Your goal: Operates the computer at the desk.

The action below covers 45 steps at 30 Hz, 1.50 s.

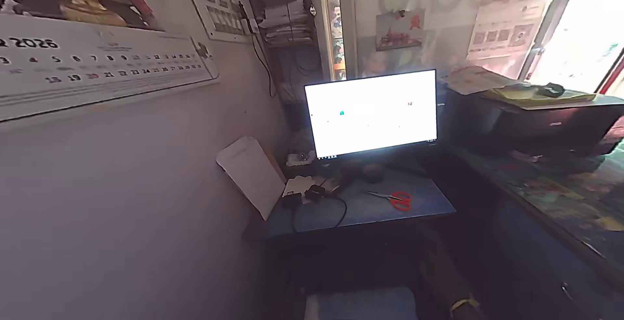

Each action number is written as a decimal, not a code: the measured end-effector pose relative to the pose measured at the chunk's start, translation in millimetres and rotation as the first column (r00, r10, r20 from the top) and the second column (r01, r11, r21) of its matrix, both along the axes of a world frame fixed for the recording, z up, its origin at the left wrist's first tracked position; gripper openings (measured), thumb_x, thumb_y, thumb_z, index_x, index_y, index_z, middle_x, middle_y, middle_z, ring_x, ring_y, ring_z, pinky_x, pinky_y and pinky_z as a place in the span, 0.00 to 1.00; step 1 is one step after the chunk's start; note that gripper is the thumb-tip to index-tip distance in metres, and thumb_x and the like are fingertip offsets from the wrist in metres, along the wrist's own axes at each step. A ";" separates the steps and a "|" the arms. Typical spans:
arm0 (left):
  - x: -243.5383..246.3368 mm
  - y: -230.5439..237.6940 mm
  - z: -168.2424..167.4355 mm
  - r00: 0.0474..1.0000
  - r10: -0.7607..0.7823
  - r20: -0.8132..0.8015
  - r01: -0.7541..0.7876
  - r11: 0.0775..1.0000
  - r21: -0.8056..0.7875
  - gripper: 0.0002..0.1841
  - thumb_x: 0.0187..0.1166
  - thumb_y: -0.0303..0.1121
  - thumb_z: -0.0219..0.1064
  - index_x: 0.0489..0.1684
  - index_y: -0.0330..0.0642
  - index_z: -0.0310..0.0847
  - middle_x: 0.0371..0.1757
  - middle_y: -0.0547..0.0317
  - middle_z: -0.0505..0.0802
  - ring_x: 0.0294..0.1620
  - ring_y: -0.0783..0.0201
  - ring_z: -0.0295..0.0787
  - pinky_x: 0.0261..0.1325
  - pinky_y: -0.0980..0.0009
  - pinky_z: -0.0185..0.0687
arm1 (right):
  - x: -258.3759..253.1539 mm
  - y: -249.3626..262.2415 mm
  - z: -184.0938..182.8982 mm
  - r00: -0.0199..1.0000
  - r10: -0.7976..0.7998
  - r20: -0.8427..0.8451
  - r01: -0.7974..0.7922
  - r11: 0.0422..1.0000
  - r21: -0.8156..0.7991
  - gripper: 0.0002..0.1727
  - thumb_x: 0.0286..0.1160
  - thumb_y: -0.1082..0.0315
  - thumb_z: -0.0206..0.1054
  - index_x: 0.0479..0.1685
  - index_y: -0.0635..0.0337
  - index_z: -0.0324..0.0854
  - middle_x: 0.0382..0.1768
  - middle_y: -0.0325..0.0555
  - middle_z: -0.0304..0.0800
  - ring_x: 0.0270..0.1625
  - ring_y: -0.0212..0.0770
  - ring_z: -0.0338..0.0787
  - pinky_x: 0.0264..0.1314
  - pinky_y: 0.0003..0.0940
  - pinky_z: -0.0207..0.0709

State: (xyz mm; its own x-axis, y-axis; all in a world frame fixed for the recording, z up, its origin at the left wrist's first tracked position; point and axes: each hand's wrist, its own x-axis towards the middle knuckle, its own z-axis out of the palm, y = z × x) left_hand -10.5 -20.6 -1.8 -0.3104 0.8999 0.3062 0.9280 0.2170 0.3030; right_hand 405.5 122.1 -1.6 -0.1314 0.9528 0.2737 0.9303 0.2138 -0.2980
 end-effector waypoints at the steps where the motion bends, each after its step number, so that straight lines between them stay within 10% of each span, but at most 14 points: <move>1: -0.6 0.7 -1.6 1.000 0.000 0.002 0.000 1.000 -0.002 0.25 0.87 0.50 0.52 0.68 0.45 0.86 0.83 0.40 0.78 0.87 0.40 0.67 0.86 0.45 0.63 | -0.2 0.1 0.6 1.000 0.002 0.006 -0.002 1.000 0.006 0.31 0.76 0.53 0.63 0.80 0.53 0.77 0.82 0.56 0.75 0.83 0.58 0.75 0.85 0.54 0.68; 45: -12.7 4.9 -33.5 0.997 -0.060 0.056 0.054 0.994 0.097 0.27 0.87 0.50 0.55 0.68 0.38 0.85 0.87 0.37 0.70 0.88 0.38 0.65 0.88 0.44 0.60 | 2.5 1.5 -13.2 0.999 0.027 0.022 -0.030 0.991 0.129 0.28 0.76 0.52 0.61 0.75 0.51 0.83 0.79 0.55 0.79 0.80 0.57 0.79 0.81 0.52 0.74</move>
State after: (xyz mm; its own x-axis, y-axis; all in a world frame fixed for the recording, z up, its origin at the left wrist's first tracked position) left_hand -23.2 -15.8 -35.3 -0.2796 0.8841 0.3744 0.9178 0.1317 0.3745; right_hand 408.0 123.6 -14.8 -0.1649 0.9055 0.3910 0.9288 0.2759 -0.2473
